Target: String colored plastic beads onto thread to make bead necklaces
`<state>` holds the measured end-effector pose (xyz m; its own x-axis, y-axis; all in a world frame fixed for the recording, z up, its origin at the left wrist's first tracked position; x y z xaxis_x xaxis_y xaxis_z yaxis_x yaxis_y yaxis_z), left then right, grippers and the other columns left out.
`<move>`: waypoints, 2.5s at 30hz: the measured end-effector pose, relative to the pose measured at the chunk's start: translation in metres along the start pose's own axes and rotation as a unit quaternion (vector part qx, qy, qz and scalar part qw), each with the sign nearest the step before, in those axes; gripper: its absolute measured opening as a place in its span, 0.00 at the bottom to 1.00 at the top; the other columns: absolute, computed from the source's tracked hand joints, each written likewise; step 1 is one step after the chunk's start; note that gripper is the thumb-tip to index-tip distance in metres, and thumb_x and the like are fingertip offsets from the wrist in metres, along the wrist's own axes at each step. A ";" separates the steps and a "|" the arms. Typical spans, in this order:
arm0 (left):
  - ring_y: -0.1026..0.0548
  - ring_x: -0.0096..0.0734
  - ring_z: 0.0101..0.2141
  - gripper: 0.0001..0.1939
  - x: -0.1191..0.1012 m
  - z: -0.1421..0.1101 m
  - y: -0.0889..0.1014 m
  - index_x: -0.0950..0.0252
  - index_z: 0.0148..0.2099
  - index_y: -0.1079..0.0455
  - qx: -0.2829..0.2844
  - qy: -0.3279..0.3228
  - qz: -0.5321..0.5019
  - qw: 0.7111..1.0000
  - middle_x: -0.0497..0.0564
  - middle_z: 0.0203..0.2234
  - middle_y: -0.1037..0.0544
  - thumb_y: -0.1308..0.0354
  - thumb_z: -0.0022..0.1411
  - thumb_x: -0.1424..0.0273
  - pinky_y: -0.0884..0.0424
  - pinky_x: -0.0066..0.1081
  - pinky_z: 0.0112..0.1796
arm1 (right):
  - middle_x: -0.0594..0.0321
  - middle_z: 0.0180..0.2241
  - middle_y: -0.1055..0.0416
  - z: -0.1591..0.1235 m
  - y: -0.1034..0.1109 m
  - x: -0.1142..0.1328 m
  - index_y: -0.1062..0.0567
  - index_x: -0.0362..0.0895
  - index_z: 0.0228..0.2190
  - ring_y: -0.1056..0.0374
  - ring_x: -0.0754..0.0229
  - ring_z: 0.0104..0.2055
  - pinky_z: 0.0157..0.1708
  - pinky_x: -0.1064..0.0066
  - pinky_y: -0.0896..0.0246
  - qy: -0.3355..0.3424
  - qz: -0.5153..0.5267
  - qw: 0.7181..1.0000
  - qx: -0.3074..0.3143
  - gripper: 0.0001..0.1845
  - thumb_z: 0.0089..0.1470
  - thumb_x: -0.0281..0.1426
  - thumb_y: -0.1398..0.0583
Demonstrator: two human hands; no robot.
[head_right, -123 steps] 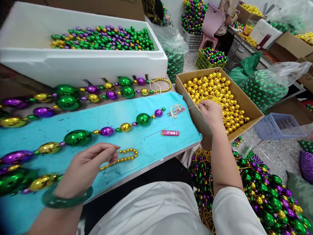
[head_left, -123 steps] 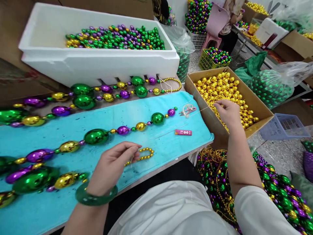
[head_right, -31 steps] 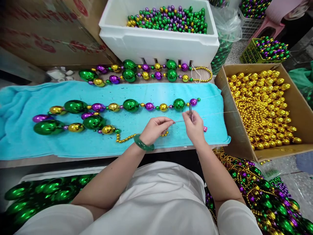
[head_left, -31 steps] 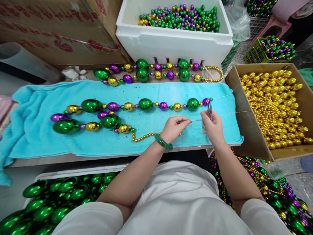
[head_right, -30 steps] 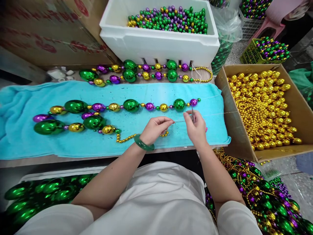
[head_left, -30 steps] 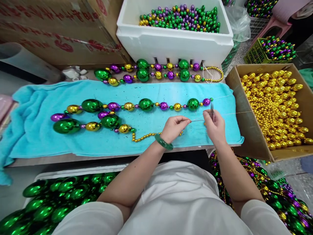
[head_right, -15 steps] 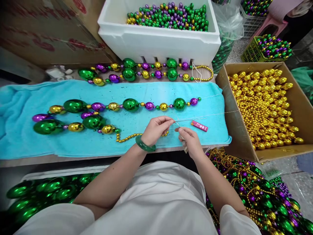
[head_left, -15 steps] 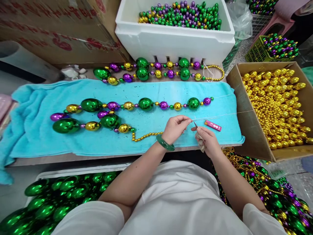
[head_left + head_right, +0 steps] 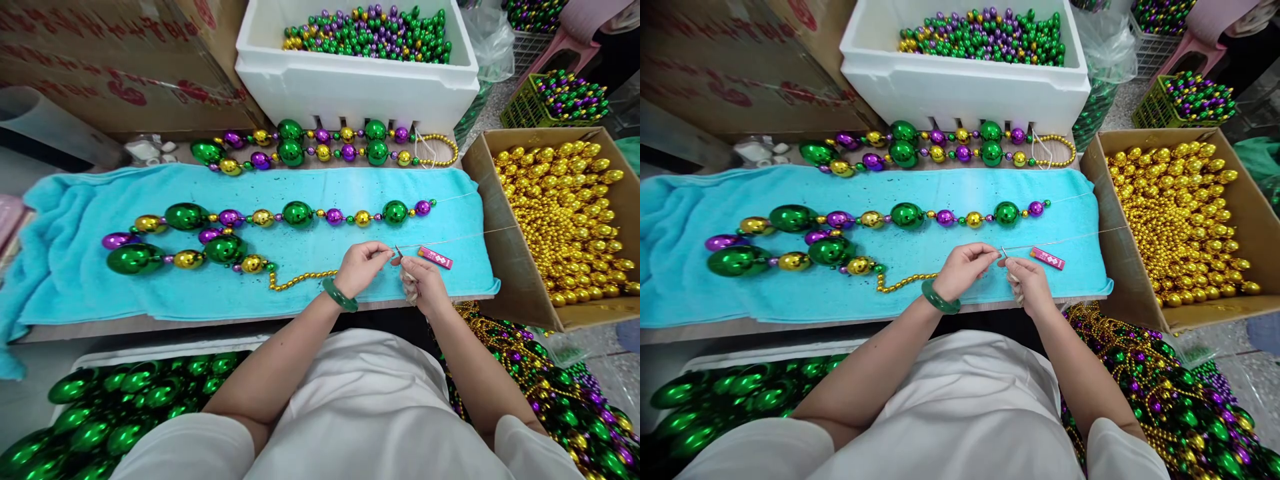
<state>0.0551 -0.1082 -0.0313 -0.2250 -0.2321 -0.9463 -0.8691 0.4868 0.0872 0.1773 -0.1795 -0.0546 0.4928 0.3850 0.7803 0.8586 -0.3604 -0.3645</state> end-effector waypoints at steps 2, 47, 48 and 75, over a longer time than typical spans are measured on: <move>0.41 0.20 0.17 0.12 0.000 0.001 0.000 0.67 0.32 0.26 0.001 -0.004 0.012 1.000 0.43 0.15 0.35 0.42 0.53 0.63 0.44 0.24 0.21 | 0.72 0.14 0.46 0.000 0.001 0.000 0.24 0.40 0.27 0.55 0.73 0.15 0.14 0.76 0.64 0.000 -0.004 1.000 -0.005 0.17 0.42 0.42 0.34; 0.30 0.24 0.28 0.09 0.002 0.003 -0.002 0.67 0.30 0.29 -0.005 -0.076 0.014 0.997 0.56 0.46 0.27 0.43 0.55 0.66 0.34 0.25 0.25 | 0.73 0.13 0.48 -0.003 -0.002 0.001 0.27 0.41 0.26 0.57 0.72 0.14 0.14 0.76 0.65 -0.042 -0.006 0.999 0.019 0.17 0.42 0.43 0.35; 0.30 0.24 0.27 0.09 0.004 0.003 -0.003 0.67 0.30 0.30 0.019 -0.067 -0.008 0.998 0.56 0.43 0.26 0.44 0.56 0.65 0.34 0.25 0.26 | 0.73 0.13 0.48 -0.003 -0.002 0.001 0.27 0.41 0.26 0.57 0.72 0.14 0.14 0.76 0.65 -0.039 -0.005 0.999 0.019 0.17 0.42 0.43 0.35; 0.27 0.27 0.28 0.12 -0.006 0.003 0.030 0.66 0.32 0.27 -0.083 -0.021 -0.045 0.995 0.48 0.26 0.24 0.38 0.51 0.62 0.29 0.27 0.30 | 0.52 0.45 0.29 0.035 0.029 0.077 0.25 0.45 0.44 0.41 0.48 0.46 0.43 0.60 0.49 0.255 -0.739 0.574 -0.243 0.16 0.56 0.37 0.43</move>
<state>0.0319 -0.0902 -0.0237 -0.1265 -0.2319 -0.9645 -0.9464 0.3194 0.0473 0.2448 -0.1301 -0.0228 -0.9358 0.3204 0.1470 0.0837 -0.2029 0.9756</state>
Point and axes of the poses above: each hand's wrist, its own z-axis towards the middle knuckle, its own y-axis out of the back of the hand, x = y × z, the point moved 4 cm from there along z, towards the middle knuckle
